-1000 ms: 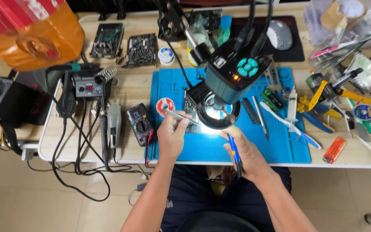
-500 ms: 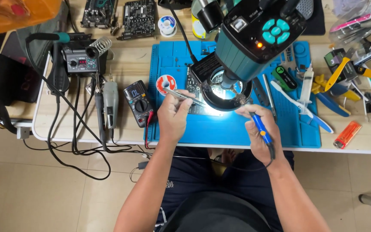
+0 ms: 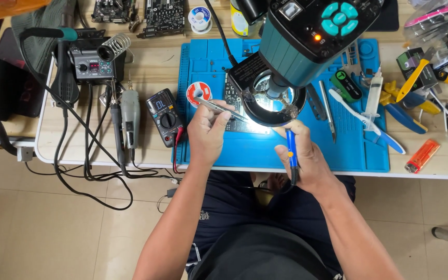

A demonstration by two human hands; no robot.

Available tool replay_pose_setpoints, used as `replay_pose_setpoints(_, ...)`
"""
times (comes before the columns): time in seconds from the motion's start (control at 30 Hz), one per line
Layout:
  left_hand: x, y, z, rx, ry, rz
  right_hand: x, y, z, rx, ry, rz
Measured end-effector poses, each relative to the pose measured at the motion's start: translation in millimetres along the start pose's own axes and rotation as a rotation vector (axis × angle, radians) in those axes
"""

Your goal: Soldering small components onto a circuit board while using a digital microscope for visualization.

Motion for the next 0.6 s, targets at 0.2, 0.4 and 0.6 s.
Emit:
replay_pose_setpoints(0.2, 2, -3, 0, 0.011, 0.010, -0.005, 3, 24, -5, -0.020, 0.025, -0.017)
replay_pose_setpoints(0.4, 2, 8, -4, -0.008, 0.007, -0.041, 5, 28, 6, -0.177, 0.109, -0.094)
replay_pose_setpoints(0.6, -1, 24, -9, -0.056, 0.011, -0.071, 4, 36, 8, -0.348, 0.195, 0.072)
Point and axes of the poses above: each hand's wrist, its own x-axis away from the middle knuckle, its own z-axis out of the back of the hand, y = z × x, the point moved 3 cm from there along -x, towards the middle knuckle, and after that the axes turned 14 degrees about -z, right-handed, at the moved point
